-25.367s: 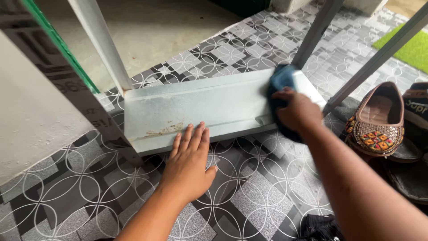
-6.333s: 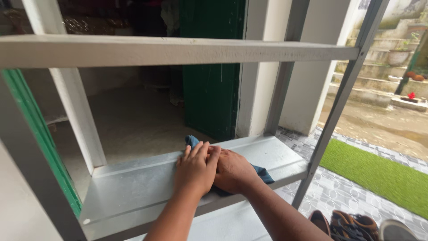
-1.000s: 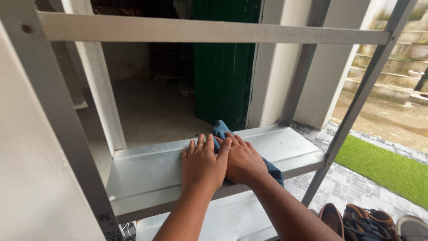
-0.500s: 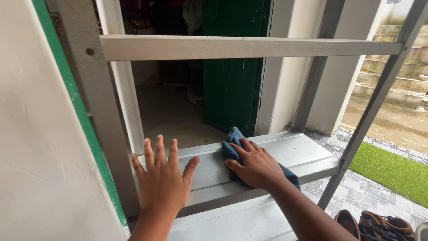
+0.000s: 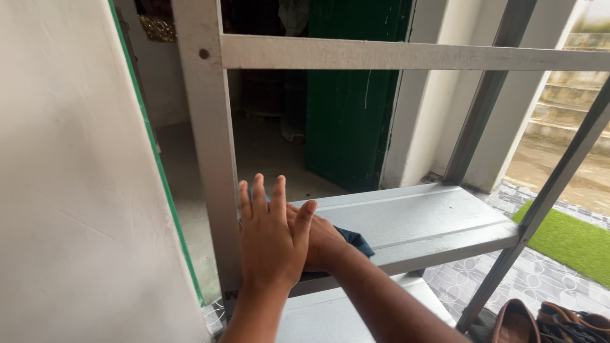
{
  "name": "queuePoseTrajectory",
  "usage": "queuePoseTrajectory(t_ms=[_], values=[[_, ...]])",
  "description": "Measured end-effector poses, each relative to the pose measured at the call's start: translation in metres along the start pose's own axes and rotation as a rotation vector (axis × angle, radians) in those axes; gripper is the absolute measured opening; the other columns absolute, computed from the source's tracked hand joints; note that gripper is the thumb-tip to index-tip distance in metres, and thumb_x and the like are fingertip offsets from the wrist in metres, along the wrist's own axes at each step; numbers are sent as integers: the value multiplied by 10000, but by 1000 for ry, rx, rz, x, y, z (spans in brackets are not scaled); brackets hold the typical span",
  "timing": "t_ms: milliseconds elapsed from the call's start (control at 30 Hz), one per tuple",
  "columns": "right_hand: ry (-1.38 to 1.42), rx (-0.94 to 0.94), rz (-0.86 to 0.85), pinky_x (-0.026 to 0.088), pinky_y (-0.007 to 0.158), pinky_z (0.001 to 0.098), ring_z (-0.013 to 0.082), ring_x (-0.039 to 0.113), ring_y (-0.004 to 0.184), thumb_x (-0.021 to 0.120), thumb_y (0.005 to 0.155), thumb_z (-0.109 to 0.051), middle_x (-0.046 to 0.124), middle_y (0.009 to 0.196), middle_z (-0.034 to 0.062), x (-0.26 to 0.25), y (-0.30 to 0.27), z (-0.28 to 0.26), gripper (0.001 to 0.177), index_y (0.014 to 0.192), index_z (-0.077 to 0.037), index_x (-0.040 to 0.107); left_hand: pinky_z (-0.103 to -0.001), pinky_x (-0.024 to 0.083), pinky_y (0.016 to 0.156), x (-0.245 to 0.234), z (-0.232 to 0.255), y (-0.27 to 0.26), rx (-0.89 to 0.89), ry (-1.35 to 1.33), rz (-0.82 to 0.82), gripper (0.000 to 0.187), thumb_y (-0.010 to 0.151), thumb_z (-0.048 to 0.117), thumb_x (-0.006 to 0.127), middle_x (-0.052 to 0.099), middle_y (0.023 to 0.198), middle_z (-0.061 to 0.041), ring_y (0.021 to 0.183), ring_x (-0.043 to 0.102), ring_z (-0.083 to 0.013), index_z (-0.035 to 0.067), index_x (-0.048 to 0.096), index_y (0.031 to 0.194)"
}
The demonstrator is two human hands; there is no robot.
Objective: The person wipes the metal shelves of a shoe rack using a blue cloth. They clean the bottom shelf first, then move to the middle shelf, wiping each surface thoroughly.
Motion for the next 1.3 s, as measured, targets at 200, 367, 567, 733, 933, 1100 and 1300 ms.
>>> queuePoseTrajectory(t_ms=[200,367,567,733,933,1100,1300], values=[[180,91,-152,434,1125,495,253,486,1400,617,897,-510,530,1518,53,-11,-19,2,622,1441,-221,540,-622,212,1177,6,0,1,-37,48,-127,885,931,776,212,420,1550,-231,1503,252,-429,143,535,1457],[164,169,-149,306,1187,499,250,345,1489,607,948,-525,377,1620,-1,-30,-44,19,595,1482,-277,519,-635,167,1174,19,-6,-1,-109,207,-327,890,894,794,205,422,1540,-184,1486,262,-389,186,482,1481],[285,546,-133,597,894,405,247,703,1083,576,912,-550,323,1656,-33,-48,-87,118,658,1523,-343,446,-621,172,1176,27,-8,-4,-101,292,-414,923,888,797,136,397,1550,-182,1489,246,-379,182,417,1516],[36,870,-92,529,1062,485,308,568,1321,463,960,-619,286,1661,75,-54,-120,184,712,1621,-418,290,-621,192,1150,25,-6,-4,-55,327,-348,961,889,790,121,398,1588,-200,1500,255,-405,169,407,1563],[-76,753,-92,329,1201,549,341,306,1517,403,972,-647,150,1710,86,-41,-88,146,723,1615,-347,261,-606,201,1159,26,-3,-2,-87,362,-392,941,881,804,121,384,1586,-196,1476,254,-387,161,388,1513],[-66,432,-73,287,1225,498,329,265,1528,465,969,-622,229,1682,104,-21,-34,46,708,1586,-308,313,-618,188,1152,24,-9,-3,-91,306,-338,923,908,783,135,402,1576,-204,1504,268,-408,141,412,1512],[-126,131,18,204,1229,532,297,208,1534,451,984,-589,289,1647,53,-18,-22,8,670,1577,-303,330,-617,174,1184,23,-12,-5,-160,257,-344,874,935,762,161,419,1555,-178,1496,263,-384,165,435,1510]])
Point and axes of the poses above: each hand's wrist, its own y-axis towards the middle knuckle, its own x-axis out of the palm, z = x × y, the point moved 6 cm from there along y, towards the middle knuckle
